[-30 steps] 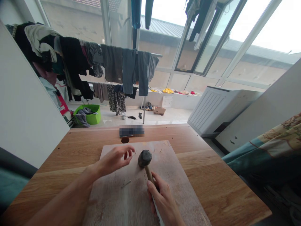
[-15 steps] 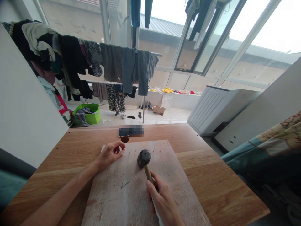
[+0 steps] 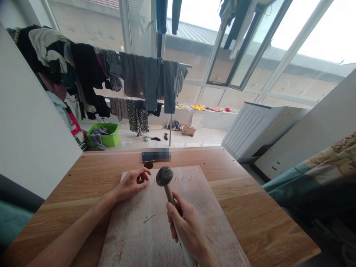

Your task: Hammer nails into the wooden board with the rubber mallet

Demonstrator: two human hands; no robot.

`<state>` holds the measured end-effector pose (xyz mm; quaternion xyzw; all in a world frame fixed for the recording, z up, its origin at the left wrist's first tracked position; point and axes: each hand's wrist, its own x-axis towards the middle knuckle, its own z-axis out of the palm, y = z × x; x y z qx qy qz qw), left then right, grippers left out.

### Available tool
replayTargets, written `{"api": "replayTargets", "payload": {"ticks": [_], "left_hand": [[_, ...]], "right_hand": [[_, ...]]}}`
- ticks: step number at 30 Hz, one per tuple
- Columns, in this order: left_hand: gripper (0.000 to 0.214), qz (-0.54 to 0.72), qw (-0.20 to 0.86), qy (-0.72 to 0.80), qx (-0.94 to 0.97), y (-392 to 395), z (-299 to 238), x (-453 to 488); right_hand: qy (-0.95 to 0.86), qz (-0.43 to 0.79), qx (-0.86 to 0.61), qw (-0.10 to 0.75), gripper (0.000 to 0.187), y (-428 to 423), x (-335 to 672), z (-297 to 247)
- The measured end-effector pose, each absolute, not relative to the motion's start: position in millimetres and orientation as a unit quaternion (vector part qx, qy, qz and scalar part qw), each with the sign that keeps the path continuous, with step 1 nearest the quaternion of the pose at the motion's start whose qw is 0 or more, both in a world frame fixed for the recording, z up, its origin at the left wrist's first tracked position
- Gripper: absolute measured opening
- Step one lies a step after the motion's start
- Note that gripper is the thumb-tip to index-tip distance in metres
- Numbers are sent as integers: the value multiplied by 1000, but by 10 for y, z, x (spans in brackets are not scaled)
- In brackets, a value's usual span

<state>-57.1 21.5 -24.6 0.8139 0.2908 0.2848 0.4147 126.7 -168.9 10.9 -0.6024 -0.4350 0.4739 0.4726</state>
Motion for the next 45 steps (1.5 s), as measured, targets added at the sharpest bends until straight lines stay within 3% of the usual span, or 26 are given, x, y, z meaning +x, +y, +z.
{"api": "replayTargets", "payload": {"ticks": [5, 14, 18, 22, 25, 27, 33, 45], "left_hand": [[24, 295, 402, 285, 819, 224, -268, -563], [35, 295, 386, 266, 832, 244, -306, -574], [36, 251, 403, 295, 829, 255, -265, -602], [21, 218, 378, 305, 846, 235, -110, -636], [11, 152, 394, 256, 870, 107, 110, -615], [18, 85, 405, 194, 889, -27, 256, -578], [27, -71, 288, 164, 941, -325, 383, -490], [20, -65, 147, 130, 978, -727, 361, -425]], "right_hand": [[-487, 448, -599, 451, 39, -1447, 1100, 123], [-508, 440, -612, 417, 43, -1382, 1012, 26], [-486, 462, -600, 436, 43, -1492, 1094, 23], [-448, 466, -622, 441, 52, -1735, 1273, -31], [-426, 474, -645, 422, 58, -1901, 1420, -144], [-423, 477, -648, 416, 60, -1962, 1487, -219], [-407, 486, -651, 418, 66, -1968, 1500, -244], [-426, 480, -649, 409, 61, -1969, 1467, -195]]}}
